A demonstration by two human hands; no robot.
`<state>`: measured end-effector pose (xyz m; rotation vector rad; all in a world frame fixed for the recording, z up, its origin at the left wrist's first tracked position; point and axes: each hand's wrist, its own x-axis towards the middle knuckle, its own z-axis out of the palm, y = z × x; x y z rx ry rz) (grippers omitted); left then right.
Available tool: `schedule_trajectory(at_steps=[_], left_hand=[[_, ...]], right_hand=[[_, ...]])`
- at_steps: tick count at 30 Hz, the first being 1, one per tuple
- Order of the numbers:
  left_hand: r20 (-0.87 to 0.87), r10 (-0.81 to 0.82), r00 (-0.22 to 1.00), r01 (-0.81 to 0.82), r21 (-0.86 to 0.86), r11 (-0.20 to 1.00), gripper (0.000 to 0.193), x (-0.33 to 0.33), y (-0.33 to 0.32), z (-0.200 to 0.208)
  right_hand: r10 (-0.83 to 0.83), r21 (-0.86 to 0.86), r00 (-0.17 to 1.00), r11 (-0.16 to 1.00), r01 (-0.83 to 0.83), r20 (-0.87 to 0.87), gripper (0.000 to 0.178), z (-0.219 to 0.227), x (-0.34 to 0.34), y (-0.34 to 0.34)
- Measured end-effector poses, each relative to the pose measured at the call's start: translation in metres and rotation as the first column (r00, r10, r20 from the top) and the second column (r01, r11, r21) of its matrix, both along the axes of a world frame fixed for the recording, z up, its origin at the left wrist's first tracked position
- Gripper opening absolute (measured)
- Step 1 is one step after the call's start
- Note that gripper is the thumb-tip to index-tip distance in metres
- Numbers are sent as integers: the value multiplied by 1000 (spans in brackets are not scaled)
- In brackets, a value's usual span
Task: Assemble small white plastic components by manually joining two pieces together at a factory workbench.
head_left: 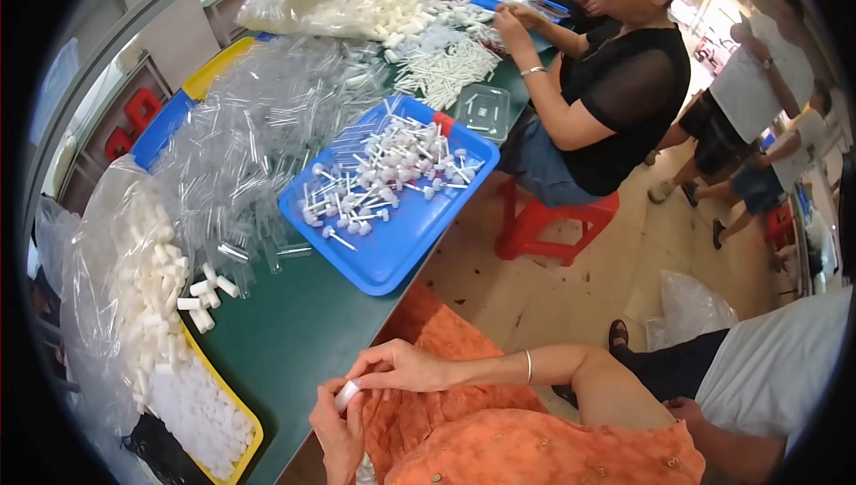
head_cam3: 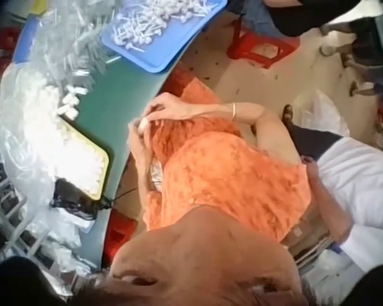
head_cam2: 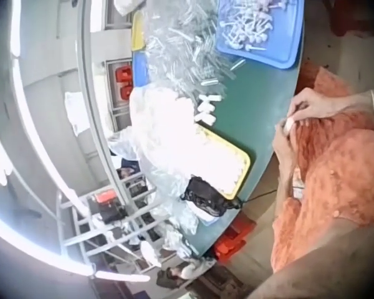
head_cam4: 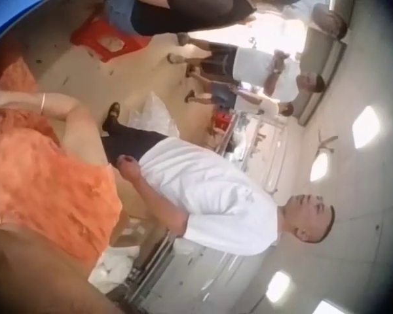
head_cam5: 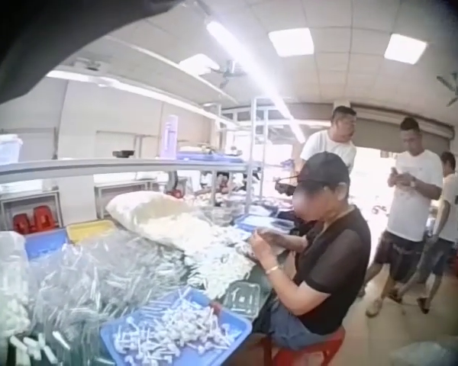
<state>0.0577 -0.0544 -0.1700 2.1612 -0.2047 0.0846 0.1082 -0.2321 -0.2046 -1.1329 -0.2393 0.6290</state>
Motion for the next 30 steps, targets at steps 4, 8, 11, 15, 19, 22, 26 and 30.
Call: schedule_trajectory(at_steps=[4, 8, 11, 15, 19, 22, 26, 30], left_hand=[[-66, -10, 998, 14, 60, 998, 14, -3, -4, 0], [73, -19, 997, 6, 173, 985, 14, -12, 3, -15], [162, -10, 987, -25, 210, 977, 13, -14, 0, -5], [110, -73, 991, 47, 220, 974, 15, -15, 15, -9], [-353, -90, 931, -10, -270, 963, 20, -21, -3, 7], [-497, -323, 806, -88, -639, 765, 25, -22, -2, -34], [-651, -302, 696, -470, -731, 494, 26, -19, -17, -36], [-616, -145, 774, -485, -725, 489, 29, -19, -32, -59]], right_hand=[[-61, 24, 998, 998, 60, 33, 18, -13, -12, -4], [-74, 76, 993, 995, 67, 92, 18, -14, -13, 3], [-31, 82, 990, 996, 20, 139, 19, -18, -9, 11], [14, 18, 962, 1000, -20, 273, 17, -9, -2, 3], [45, 22, 995, 999, -47, 93, 11, 4, -10, -3], [-3, -58, 1000, 998, 4, 16, 21, 1, -17, -12], [-337, -219, 930, 906, 363, 148, 16, -44, -36, -18], [-149, -109, 982, 985, 136, -119, 16, -53, -58, 2]])
